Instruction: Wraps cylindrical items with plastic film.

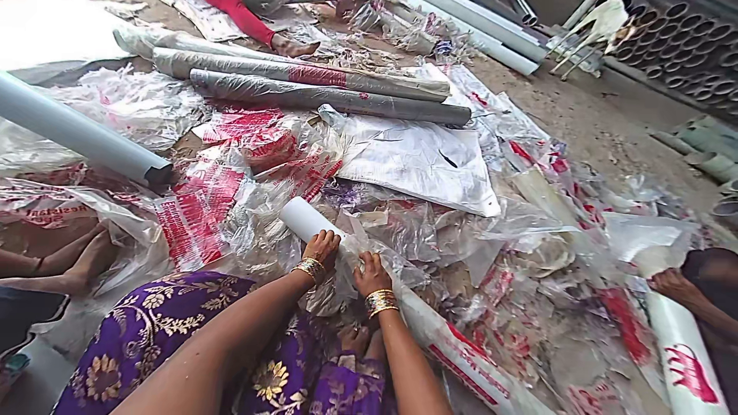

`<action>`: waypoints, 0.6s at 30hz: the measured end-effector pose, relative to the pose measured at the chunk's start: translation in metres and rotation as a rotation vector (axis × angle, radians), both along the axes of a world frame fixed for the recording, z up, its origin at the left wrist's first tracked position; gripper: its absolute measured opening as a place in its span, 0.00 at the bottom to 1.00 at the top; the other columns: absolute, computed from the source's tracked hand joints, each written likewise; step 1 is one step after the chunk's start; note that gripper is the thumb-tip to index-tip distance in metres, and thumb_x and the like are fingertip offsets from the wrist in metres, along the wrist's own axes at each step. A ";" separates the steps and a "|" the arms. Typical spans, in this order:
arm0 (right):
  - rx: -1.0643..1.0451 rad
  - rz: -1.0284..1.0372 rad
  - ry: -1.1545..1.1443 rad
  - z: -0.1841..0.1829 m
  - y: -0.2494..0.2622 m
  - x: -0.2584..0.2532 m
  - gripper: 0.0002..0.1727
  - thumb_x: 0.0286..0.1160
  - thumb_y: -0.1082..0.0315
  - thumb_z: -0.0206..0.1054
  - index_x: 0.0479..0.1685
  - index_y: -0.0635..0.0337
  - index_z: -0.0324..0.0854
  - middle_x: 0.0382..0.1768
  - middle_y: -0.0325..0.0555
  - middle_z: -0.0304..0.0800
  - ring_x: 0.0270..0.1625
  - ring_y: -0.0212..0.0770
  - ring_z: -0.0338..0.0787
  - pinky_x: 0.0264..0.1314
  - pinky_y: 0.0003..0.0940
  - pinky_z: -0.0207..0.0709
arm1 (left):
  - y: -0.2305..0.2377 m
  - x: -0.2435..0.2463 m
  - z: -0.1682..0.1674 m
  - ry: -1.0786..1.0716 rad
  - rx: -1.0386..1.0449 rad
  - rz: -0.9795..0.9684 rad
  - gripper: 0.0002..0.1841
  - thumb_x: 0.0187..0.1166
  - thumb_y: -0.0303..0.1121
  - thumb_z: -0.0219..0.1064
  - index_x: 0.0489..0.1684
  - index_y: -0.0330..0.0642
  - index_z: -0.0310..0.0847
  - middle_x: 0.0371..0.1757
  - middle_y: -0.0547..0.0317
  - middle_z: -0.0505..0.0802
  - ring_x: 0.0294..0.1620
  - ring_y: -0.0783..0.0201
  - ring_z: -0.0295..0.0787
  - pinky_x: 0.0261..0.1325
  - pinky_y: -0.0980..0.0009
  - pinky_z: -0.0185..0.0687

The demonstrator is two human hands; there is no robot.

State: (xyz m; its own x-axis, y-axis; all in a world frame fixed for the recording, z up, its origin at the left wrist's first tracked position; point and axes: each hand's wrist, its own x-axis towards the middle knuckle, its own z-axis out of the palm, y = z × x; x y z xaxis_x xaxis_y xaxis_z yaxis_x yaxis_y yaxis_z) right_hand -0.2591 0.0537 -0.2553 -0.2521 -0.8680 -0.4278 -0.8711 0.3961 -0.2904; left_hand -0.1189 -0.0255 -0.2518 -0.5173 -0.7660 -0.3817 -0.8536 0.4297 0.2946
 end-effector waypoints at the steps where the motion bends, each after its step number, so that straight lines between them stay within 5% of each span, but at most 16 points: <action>1: 0.000 -0.003 0.002 0.001 0.001 0.000 0.28 0.86 0.58 0.60 0.84 0.54 0.73 0.81 0.60 0.74 0.71 0.58 0.87 0.71 0.54 0.80 | 0.000 0.000 0.000 0.024 0.002 0.005 0.21 0.84 0.20 0.54 0.75 0.27 0.71 0.73 0.29 0.81 0.79 0.33 0.74 0.78 0.43 0.71; 8: 0.006 -0.037 -0.057 0.006 -0.001 -0.002 0.26 0.82 0.61 0.63 0.80 0.53 0.75 0.77 0.57 0.79 0.69 0.57 0.88 0.67 0.58 0.81 | -0.010 0.005 0.010 0.085 0.039 -0.051 0.16 0.86 0.20 0.52 0.64 0.26 0.81 0.70 0.33 0.84 0.76 0.36 0.78 0.73 0.43 0.74; 18: 0.025 -0.046 -0.152 0.007 -0.004 -0.009 0.27 0.80 0.63 0.66 0.79 0.54 0.75 0.76 0.52 0.83 0.75 0.54 0.85 0.73 0.60 0.77 | -0.010 0.001 -0.001 0.040 -0.016 -0.084 0.20 0.79 0.15 0.55 0.69 0.21 0.75 0.78 0.29 0.77 0.82 0.33 0.70 0.78 0.42 0.69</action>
State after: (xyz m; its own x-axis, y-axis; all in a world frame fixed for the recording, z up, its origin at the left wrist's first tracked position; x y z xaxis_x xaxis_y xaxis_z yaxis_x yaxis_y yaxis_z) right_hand -0.2678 0.0499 -0.2484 -0.2219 -0.8454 -0.4859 -0.7984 0.4436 -0.4071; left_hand -0.1181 -0.0357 -0.2523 -0.5943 -0.7253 -0.3475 -0.8022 0.5039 0.3202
